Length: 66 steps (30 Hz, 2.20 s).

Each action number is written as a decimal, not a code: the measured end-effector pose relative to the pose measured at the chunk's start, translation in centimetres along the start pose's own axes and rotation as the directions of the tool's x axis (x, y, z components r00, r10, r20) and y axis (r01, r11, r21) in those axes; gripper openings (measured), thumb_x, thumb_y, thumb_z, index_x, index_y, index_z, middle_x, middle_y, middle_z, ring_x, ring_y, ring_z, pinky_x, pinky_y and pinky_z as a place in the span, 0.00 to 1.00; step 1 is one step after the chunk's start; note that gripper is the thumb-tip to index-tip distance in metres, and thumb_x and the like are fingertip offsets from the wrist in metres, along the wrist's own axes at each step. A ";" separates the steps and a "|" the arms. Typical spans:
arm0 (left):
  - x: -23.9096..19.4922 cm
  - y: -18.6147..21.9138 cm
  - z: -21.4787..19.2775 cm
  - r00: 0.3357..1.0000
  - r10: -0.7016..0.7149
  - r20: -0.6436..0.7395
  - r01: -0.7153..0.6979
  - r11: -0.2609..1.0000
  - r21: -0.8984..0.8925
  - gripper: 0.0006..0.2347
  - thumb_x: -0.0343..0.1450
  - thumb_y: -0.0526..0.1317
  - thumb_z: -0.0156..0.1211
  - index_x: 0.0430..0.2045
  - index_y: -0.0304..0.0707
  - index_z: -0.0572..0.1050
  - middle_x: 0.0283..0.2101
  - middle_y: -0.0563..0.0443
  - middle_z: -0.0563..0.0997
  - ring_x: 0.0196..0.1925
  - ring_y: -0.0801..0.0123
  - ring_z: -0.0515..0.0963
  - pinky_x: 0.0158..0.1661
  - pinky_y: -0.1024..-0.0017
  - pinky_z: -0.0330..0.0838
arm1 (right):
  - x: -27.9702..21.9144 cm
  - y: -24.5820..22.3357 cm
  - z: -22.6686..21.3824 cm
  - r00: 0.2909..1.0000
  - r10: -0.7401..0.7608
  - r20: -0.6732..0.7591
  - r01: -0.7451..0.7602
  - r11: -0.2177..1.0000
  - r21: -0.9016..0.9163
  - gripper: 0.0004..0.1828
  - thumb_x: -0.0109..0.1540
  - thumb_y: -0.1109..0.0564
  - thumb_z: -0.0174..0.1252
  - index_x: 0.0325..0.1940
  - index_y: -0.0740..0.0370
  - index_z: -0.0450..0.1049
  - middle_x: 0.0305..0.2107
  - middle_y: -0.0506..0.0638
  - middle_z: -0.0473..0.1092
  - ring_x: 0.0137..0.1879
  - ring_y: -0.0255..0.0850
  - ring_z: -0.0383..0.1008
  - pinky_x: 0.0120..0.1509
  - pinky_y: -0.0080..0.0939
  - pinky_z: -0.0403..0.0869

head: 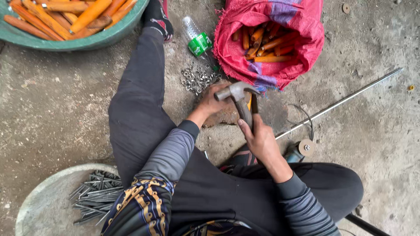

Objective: The person sits on the ground and repeatedly inserts metal ferrules into orange wooden hammer handles, then uses a hammer to drive the ferrules onto the handles. Completed handles are placed into a green basin.

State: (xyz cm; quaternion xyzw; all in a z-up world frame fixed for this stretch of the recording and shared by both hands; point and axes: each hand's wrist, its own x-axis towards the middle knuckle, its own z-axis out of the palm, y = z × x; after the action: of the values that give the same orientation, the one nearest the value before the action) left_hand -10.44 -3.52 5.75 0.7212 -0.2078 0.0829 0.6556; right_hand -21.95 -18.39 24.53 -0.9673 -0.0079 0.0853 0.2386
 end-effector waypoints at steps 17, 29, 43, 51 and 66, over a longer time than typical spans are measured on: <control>-0.8 -1.7 1.1 0.996 0.091 0.008 -0.091 0.995 -0.038 0.13 0.65 0.35 0.75 0.41 0.36 0.80 0.43 0.46 0.84 0.45 0.58 0.83 0.48 0.65 0.78 | -0.9 -0.8 -0.4 0.999 0.048 0.018 -0.048 0.999 0.016 0.23 0.68 0.42 0.57 0.42 0.67 0.66 0.22 0.70 0.72 0.34 0.71 0.75 0.35 0.64 0.70; -0.4 -1.2 0.6 0.990 0.134 -0.030 -0.131 0.987 0.090 0.21 0.59 0.36 0.75 0.47 0.35 0.79 0.49 0.43 0.83 0.54 0.51 0.81 0.57 0.58 0.73 | -0.4 0.8 1.9 0.999 -0.023 -0.025 0.025 0.998 0.060 0.22 0.67 0.44 0.58 0.45 0.68 0.68 0.21 0.66 0.72 0.30 0.66 0.75 0.32 0.60 0.71; 0.6 1.2 3.8 0.976 -0.083 0.201 0.151 0.923 -0.353 0.22 0.66 0.52 0.75 0.44 0.35 0.78 0.37 0.56 0.81 0.40 0.78 0.76 0.44 0.74 0.75 | -2.3 -0.4 -1.1 0.966 0.249 -0.062 -0.220 0.927 0.303 0.22 0.68 0.42 0.55 0.39 0.67 0.67 0.15 0.51 0.70 0.18 0.38 0.72 0.23 0.41 0.69; 1.6 1.8 3.0 0.949 -0.225 0.220 0.263 0.951 -0.165 0.13 0.68 0.46 0.71 0.26 0.36 0.76 0.22 0.59 0.71 0.27 0.79 0.67 0.30 0.74 0.66 | -2.5 -1.7 -4.1 0.981 0.166 -0.096 -0.124 0.933 0.339 0.16 0.69 0.49 0.56 0.39 0.66 0.66 0.16 0.49 0.70 0.19 0.35 0.72 0.23 0.37 0.69; 1.0 0.3 4.2 0.971 0.193 0.139 -0.171 0.973 -0.155 0.16 0.70 0.42 0.68 0.48 0.35 0.78 0.37 0.43 0.83 0.40 0.65 0.81 0.42 0.68 0.75 | -1.7 1.4 -1.4 0.997 -0.020 -0.077 0.008 0.989 -0.151 0.21 0.69 0.45 0.61 0.44 0.66 0.67 0.20 0.63 0.71 0.29 0.60 0.75 0.30 0.51 0.70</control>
State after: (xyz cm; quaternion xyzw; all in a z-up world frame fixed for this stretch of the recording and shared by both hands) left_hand -10.29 -7.87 5.84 0.6549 -0.3280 0.0722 0.6770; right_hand -23.38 -20.36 25.36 -0.9851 -0.0118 0.0449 0.1658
